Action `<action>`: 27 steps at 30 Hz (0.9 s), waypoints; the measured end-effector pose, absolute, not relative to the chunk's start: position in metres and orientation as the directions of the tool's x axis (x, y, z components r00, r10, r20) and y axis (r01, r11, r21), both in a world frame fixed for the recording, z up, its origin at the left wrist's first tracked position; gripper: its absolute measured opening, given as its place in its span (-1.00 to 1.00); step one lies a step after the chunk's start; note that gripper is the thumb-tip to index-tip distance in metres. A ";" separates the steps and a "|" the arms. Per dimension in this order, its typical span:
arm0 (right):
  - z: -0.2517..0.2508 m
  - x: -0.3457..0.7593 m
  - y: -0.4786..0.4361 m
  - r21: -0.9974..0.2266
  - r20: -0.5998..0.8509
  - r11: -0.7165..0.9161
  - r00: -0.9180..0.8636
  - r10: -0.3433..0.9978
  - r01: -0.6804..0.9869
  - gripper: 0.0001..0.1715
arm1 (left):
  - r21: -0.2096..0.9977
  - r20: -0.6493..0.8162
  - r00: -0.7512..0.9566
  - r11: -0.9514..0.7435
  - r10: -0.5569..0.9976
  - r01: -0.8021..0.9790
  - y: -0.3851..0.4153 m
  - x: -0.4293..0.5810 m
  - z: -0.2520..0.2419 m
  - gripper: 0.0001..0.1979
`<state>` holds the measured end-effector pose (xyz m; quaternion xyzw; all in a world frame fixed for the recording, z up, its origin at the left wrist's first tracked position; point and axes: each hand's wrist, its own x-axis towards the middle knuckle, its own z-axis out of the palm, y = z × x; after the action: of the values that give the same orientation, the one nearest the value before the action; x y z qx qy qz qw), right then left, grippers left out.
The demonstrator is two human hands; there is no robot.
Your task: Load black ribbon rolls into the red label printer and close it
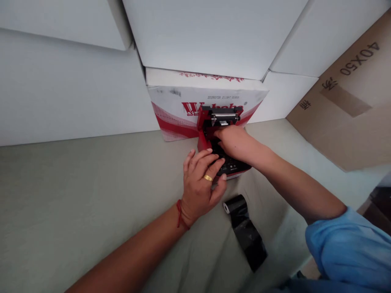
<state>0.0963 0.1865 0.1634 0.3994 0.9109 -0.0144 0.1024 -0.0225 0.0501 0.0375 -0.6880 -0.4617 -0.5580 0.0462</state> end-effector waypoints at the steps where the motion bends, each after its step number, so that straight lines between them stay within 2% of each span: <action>1: 0.163 0.100 0.187 0.024 -0.185 0.683 -0.668 0.721 0.730 -0.58 | 0.426 0.818 -0.030 -0.570 0.574 0.702 0.050 -0.023 0.038 -0.65; 3: 0.164 0.112 0.184 -0.110 -0.144 0.694 -0.702 0.697 0.712 -0.62 | 0.385 0.826 0.002 -0.568 0.563 0.728 0.049 -0.024 0.040 -0.66; 6: 0.169 0.142 0.178 -0.476 -0.027 0.620 -0.715 0.698 0.623 -0.73 | 0.346 0.834 0.028 -0.561 0.551 0.752 0.048 -0.025 0.042 -0.65; 8: 0.171 0.162 0.177 -0.705 0.086 0.484 -0.616 0.783 0.518 -0.69 | 0.328 0.836 0.043 -0.561 0.547 0.760 0.047 -0.024 0.043 -0.65; 10: 0.168 0.176 0.183 -0.820 0.195 0.387 -0.431 0.881 0.421 -0.61 | 0.309 0.838 0.061 -0.564 0.543 0.766 0.045 -0.023 0.043 -0.67; 13: 0.153 0.182 0.202 -0.840 0.319 0.378 -0.209 0.924 0.389 -0.51 | 0.273 0.842 0.097 -0.573 0.531 0.773 0.042 -0.021 0.045 -0.69; 15: 0.139 0.178 0.216 -0.829 0.360 0.394 -0.159 0.919 0.396 -0.42 | 0.249 0.846 0.119 -0.581 0.520 0.775 0.040 -0.019 0.047 -0.70; 21: 0.116 0.161 0.233 -0.847 0.355 0.406 -0.202 0.913 0.343 -0.20 | 0.255 0.837 0.126 -0.583 0.533 0.771 0.037 -0.012 0.055 -0.69; 27: 0.118 0.157 0.230 -0.861 0.347 0.416 -0.259 0.901 0.294 -0.14 | 0.251 0.806 0.197 -0.623 0.558 0.741 0.034 -0.007 0.063 -0.66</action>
<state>0.1572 0.2299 0.1184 0.4178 0.7155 -0.3430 -0.4426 -0.0074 0.0337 0.0630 -0.7675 -0.4231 -0.4719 0.0965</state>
